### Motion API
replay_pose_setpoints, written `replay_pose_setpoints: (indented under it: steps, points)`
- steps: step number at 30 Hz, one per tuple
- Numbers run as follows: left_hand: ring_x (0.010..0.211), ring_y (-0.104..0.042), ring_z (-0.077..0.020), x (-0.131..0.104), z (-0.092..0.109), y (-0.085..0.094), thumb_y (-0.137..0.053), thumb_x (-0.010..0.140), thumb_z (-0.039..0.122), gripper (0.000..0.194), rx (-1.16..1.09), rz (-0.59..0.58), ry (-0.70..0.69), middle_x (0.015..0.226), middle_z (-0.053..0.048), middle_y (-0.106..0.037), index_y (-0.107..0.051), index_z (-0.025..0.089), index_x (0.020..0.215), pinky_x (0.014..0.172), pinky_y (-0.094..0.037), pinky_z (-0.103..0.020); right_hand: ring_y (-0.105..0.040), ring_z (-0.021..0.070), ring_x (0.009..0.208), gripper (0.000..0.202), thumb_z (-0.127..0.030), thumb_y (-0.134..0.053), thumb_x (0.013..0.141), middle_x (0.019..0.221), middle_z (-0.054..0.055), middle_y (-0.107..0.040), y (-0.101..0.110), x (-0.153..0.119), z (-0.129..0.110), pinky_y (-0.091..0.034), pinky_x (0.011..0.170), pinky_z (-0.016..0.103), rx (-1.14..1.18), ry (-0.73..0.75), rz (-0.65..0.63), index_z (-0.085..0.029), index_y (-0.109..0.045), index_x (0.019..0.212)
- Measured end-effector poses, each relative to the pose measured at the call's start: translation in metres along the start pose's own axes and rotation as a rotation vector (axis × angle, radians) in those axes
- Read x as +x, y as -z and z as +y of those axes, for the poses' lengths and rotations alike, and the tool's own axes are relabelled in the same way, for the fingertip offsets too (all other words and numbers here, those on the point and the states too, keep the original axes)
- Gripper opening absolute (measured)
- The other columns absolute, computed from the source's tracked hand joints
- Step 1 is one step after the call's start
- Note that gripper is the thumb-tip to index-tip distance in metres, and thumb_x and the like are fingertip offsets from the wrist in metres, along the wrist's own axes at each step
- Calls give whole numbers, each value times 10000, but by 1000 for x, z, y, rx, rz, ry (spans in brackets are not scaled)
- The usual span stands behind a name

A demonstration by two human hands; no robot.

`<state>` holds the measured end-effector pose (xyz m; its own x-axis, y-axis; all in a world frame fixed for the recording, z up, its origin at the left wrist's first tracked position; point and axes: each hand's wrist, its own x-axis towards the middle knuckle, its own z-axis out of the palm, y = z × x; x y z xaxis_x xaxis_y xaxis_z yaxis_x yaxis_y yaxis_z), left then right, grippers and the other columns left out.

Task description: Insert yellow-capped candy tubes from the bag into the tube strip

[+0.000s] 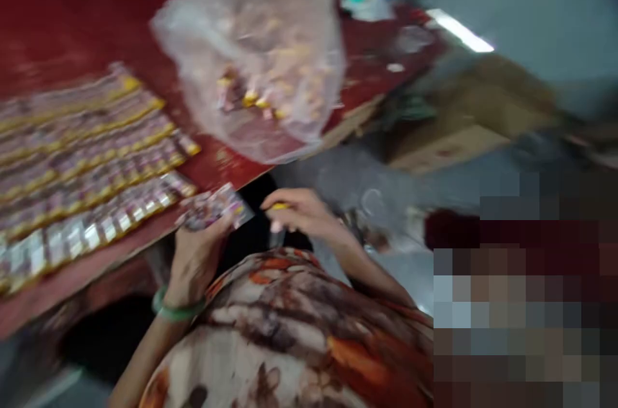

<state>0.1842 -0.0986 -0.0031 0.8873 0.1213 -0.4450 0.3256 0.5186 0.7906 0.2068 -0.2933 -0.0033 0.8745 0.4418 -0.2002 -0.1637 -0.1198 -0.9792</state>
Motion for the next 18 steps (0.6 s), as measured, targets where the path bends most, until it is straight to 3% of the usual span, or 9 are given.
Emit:
replay_pose_setpoints:
  steps: [3,5,8,12,18]
  points:
    - [786,-655,-152,4,8,15,-836,601,178,348,-115,62,-106,885,-26,-701,-673,149,907,714,-547,-266,-576,108,589,148,-297,-650,830,831,13,-608,8,8,-2,-439,467,205,57,122,87,-194,-645,936]
    - [762,-652,-145,6,12,28,-835,606,183,341,-160,129,-137,855,-23,-699,-676,144,906,687,-536,-251,-606,130,624,163,-319,-659,830,903,44,-598,4,18,-2,-481,488,238,75,209,62,-200,-633,937]
    - [697,-642,-129,0,14,44,-842,598,193,313,-232,218,-137,814,-17,-696,-679,129,858,673,-530,-254,-626,149,646,157,-296,-661,839,935,59,-586,-19,29,-4,-542,540,289,85,316,-30,-209,-607,957]
    - [744,-661,-151,-5,12,61,-843,605,203,299,-344,241,-92,840,-38,-705,-683,113,841,718,-536,-287,-634,171,724,186,-143,-652,817,970,66,-575,-53,45,-4,-577,615,334,58,442,-117,-189,-598,990]
    - [698,-654,-133,-11,13,82,-841,616,196,283,-459,328,-104,804,-30,-707,-685,115,837,712,-550,-281,-617,211,848,197,-135,-667,782,957,63,-598,-84,68,-3,-547,698,368,-79,568,-109,-190,-599,957]
